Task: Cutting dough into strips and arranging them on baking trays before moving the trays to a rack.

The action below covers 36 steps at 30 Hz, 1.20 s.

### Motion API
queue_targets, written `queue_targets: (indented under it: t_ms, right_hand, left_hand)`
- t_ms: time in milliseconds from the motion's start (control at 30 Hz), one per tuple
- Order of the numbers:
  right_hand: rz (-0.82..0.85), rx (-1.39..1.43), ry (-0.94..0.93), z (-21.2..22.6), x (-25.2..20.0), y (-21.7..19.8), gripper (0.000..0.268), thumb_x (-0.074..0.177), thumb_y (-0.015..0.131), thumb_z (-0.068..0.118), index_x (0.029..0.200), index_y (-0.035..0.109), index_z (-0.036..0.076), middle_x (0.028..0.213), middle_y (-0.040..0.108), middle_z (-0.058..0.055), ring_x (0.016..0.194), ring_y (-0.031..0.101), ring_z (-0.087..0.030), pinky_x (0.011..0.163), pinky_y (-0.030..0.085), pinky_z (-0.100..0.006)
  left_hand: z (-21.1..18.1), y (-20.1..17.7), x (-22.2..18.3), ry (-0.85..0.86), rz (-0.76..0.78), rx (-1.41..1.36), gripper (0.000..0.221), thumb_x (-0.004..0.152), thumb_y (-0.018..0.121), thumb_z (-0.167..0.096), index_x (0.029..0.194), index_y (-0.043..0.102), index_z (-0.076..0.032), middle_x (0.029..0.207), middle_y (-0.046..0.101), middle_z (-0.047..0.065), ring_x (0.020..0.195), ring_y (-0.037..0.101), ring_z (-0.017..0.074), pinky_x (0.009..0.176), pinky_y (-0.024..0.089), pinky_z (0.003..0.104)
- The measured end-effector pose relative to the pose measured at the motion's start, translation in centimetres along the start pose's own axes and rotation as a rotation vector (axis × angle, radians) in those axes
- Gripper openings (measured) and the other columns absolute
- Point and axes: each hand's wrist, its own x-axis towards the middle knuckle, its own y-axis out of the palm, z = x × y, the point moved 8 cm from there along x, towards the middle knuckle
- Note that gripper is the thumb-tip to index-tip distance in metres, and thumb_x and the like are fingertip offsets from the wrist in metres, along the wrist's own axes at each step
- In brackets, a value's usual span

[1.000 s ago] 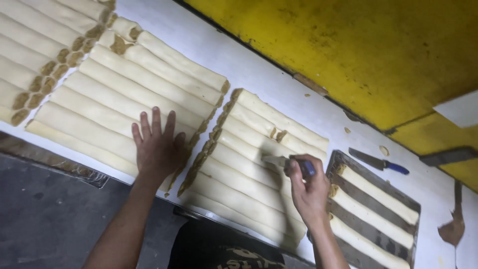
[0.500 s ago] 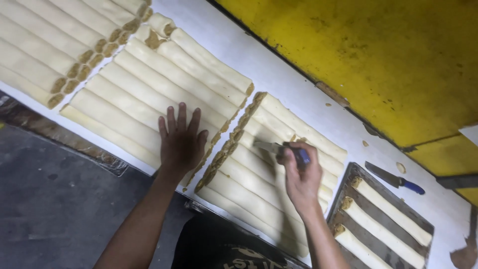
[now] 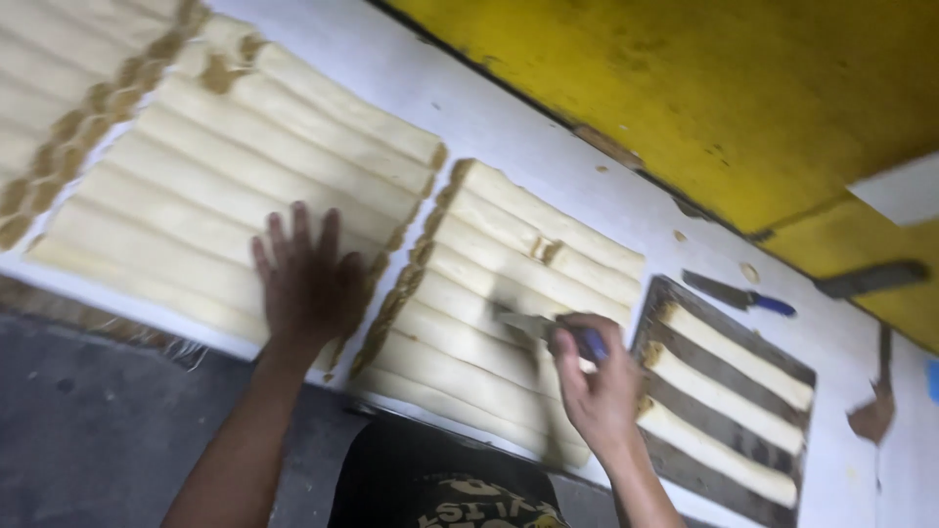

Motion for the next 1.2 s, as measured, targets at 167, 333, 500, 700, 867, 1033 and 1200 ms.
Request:
queue_targets:
  t_ms: [167, 333, 500, 700, 867, 1033, 1200]
  right_hand:
    - [0.006, 0.089, -0.029, -1.4, -1.5, -3.6, 0.023, 0.099, 0.064, 0.022, 0.115, 0.058, 0.007, 0.105, 0.076, -0.017, 0.077, 0.079, -0.022, 0.066, 0.069, -0.030]
    - [0.029, 0.127, 0.194, -5.6, -2.7, -4.9, 0.027, 0.096, 0.065, 0.027, 0.115, 0.062, 0.007, 0.108, 0.077, -0.013, 0.091, 0.077, -0.023, 0.080, 0.063, -0.032]
    - [-0.141, -0.022, 0.188, -8.7, -4.4, -9.3, 0.025, 0.098, 0.067, 0.031, 0.114, 0.063, 0.013, 0.101, 0.076, -0.006, 0.089, 0.074, -0.018, 0.077, 0.056, -0.030]
    - [-0.068, 0.059, 0.196, -11.8, -5.9, -11.6, 0.030, 0.098, 0.062, 0.030, 0.120, 0.059, 0.011, 0.113, 0.076, -0.014, 0.089, 0.078, -0.025, 0.067, 0.065, -0.032]
    - [-0.054, 0.042, 0.217, -14.2, -5.9, -13.1, 0.026, 0.098, 0.066, 0.030, 0.116, 0.065, 0.012, 0.108, 0.075, -0.007, 0.095, 0.073, -0.019, 0.081, 0.054, -0.031]
    - [-0.155, 0.110, 0.067, -12.5, -9.4, -14.8, 0.021, 0.098, 0.067, 0.017, 0.116, 0.061, 0.008, 0.116, 0.074, -0.015, 0.103, 0.074, -0.024, 0.087, 0.061, -0.029]
    - [0.068, 0.129, 0.068, -11.7, -8.8, -10.2, 0.022, 0.097, 0.067, 0.021, 0.115, 0.063, 0.010, 0.107, 0.073, -0.008, 0.091, 0.071, -0.018, 0.060, 0.059, -0.026]
  left_hand:
    - [1.3, 1.4, -0.6, 0.049, 0.011, 0.139, 0.077, 0.093, 0.053, -0.040, 0.162, 0.032, -0.014, 0.167, 0.027, 0.027, 0.150, 0.022, 0.0551, 0.116, 0.019, 0.072]
    - [0.6, 0.1, -0.3, -0.093, 0.162, -0.033, 0.070, 0.103, 0.034, -0.050, 0.164, 0.024, -0.018, 0.168, 0.016, 0.027, 0.153, 0.008, 0.0510, 0.120, 0.004, 0.065]
    - [-5.0, -2.4, -8.2, 0.075, -0.250, 0.002, 0.055, 0.112, 0.037, -0.036, 0.157, 0.050, -0.007, 0.162, 0.043, 0.027, 0.146, 0.037, 0.0522, 0.115, 0.026, 0.067]
    - [-5.5, 1.6, -10.8, -0.070, -0.320, -0.172, 0.065, 0.110, 0.031, -0.050, 0.152, 0.050, -0.004, 0.165, 0.035, 0.026, 0.153, 0.027, 0.0488, 0.122, 0.010, 0.065]
    - [-6.5, 0.9, -11.6, 0.059, -0.489, -0.093, 0.068, 0.114, 0.030, -0.047, 0.140, 0.066, 0.005, 0.148, 0.058, 0.028, 0.142, 0.043, 0.0481, 0.118, 0.017, 0.064]
    - [-6.3, 1.4, -11.8, 0.059, -0.500, -0.099, 0.062, 0.112, 0.038, -0.045, 0.140, 0.065, 0.004, 0.152, 0.055, 0.026, 0.143, 0.041, 0.0482, 0.118, 0.016, 0.067]
    - [-5.8, 1.5, -11.2, 0.007, -0.451, -0.112, 0.064, 0.110, 0.036, -0.047, 0.142, 0.062, 0.002, 0.153, 0.052, 0.024, 0.146, 0.037, 0.0464, 0.119, 0.014, 0.067]
